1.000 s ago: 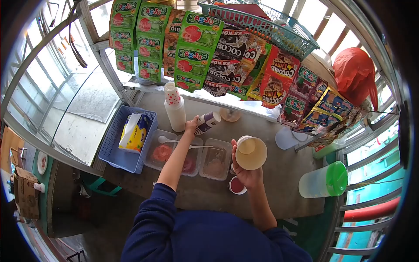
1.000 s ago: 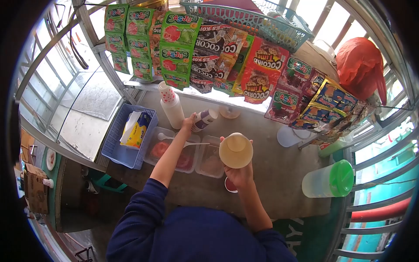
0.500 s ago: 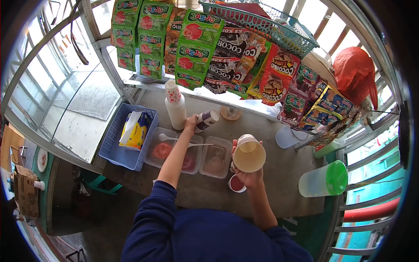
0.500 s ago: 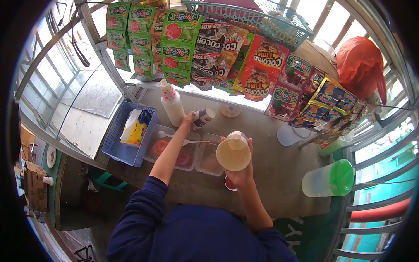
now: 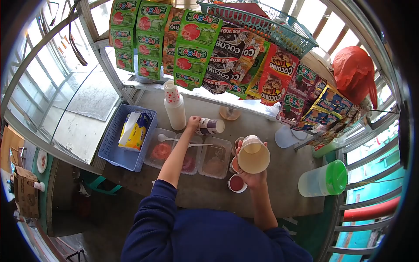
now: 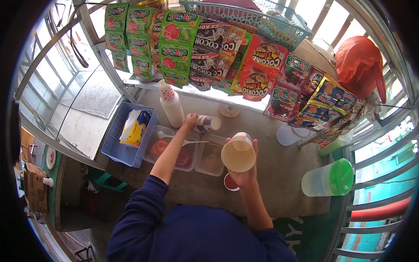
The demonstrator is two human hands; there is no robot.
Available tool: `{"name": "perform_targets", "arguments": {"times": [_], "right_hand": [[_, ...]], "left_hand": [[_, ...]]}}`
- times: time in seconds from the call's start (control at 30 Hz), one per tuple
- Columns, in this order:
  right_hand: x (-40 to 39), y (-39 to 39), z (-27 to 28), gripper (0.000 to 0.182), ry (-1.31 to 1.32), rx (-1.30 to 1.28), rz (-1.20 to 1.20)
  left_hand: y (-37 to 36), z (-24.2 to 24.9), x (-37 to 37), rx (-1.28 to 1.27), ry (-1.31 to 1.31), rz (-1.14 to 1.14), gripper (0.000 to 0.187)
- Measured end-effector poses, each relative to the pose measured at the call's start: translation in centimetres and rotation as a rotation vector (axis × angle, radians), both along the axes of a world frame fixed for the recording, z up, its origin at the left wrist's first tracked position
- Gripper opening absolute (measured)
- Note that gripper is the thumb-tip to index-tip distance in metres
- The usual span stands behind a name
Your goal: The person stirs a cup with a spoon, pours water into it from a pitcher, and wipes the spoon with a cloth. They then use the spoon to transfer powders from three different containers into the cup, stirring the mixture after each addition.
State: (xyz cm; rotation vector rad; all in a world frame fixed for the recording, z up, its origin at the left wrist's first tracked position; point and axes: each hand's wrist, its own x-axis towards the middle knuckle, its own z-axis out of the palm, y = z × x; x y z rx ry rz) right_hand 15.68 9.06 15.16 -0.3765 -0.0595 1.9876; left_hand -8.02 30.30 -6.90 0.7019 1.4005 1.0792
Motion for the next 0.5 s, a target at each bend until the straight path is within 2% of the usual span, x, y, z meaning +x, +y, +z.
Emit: {"name": "perform_targets", "arguments": {"times": [0.07, 0.2, 0.27, 0.37, 0.43, 0.5], "right_hand": [[0.2, 0.0, 0.1, 0.062, -0.011, -0.011, -0.008], [0.7, 0.1, -0.3, 0.062, -0.036, 0.001, -0.01], [0.7, 0.1, -0.1, 0.062, -0.04, 0.008, -0.011], [0.7, 0.2, -0.1, 0.062, -0.014, 0.009, -0.007], [1.0, 0.3, 0.1, 0.061, 0.012, 0.009, -0.003], [1.5, 0.4, 0.2, 0.057, 0.235, 0.035, 0.02]], "left_hand": [[-0.1, -0.2, -0.2, 0.174, 0.445, 0.069, 0.036], [0.5, -0.9, -1.1, 0.207, 0.483, -0.025, 0.032], [-0.7, 2.1, -0.5, 0.204, 0.567, -0.165, 0.028], [-1.4, 3.8, 0.4, 0.279, 0.721, -0.289, 0.028], [-1.7, 4.8, 1.2, 0.312, 0.816, -0.296, 0.029], [-2.1, 6.1, 2.3, 0.346, 0.912, -0.305, 0.03]]}}
